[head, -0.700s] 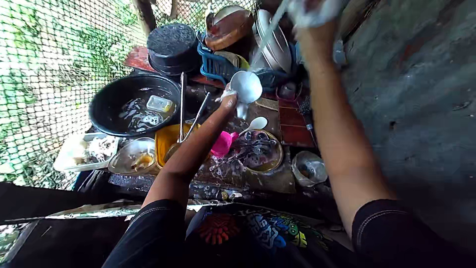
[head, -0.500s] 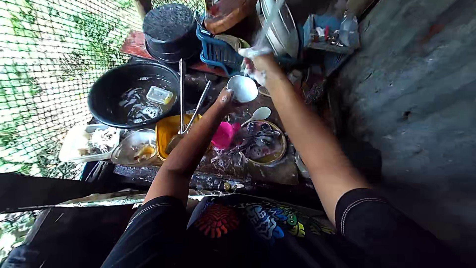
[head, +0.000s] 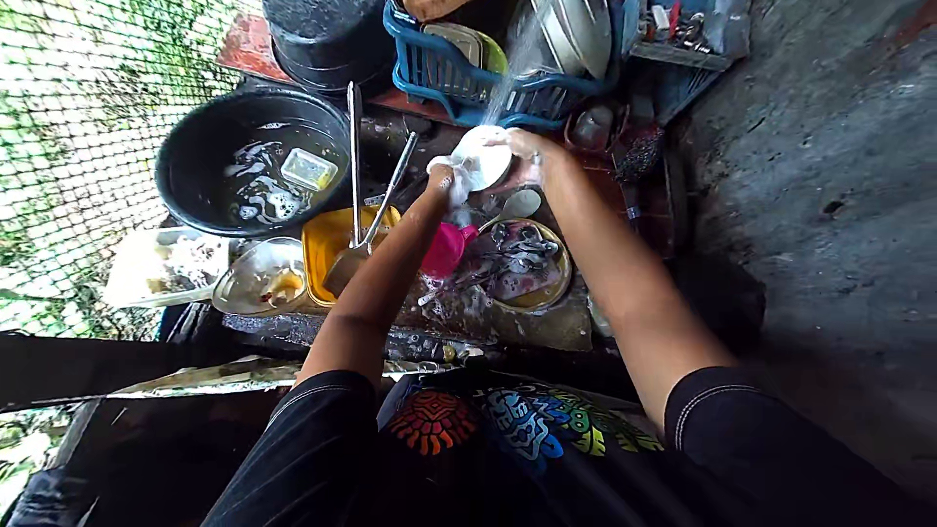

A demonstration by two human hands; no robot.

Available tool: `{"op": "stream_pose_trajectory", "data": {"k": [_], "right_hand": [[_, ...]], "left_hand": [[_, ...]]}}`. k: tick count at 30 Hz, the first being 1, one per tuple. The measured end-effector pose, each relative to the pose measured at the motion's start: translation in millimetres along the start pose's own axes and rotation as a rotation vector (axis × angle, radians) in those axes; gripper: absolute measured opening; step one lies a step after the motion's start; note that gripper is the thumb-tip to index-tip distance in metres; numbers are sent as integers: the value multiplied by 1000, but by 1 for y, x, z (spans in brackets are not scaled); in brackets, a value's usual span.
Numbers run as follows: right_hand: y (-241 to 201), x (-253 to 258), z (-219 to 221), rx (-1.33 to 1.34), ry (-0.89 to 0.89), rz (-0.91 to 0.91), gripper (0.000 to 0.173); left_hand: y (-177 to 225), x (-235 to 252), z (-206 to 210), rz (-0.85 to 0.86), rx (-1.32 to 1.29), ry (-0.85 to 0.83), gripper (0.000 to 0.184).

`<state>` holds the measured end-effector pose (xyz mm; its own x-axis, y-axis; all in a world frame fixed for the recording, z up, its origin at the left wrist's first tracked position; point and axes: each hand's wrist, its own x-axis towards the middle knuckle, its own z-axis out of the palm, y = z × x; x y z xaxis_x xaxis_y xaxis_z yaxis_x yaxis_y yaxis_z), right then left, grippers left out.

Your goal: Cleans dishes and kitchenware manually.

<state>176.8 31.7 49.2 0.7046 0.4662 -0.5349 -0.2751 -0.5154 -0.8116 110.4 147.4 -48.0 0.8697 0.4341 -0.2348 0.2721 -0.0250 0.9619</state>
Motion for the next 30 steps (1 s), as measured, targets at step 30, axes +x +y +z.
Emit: {"op": "stream_pose_trajectory", "data": {"k": [30], "right_hand": [[71, 52, 22, 1275, -124, -213, 39]], "left_hand": [[89, 60, 9, 154, 29, -378, 41]]}}
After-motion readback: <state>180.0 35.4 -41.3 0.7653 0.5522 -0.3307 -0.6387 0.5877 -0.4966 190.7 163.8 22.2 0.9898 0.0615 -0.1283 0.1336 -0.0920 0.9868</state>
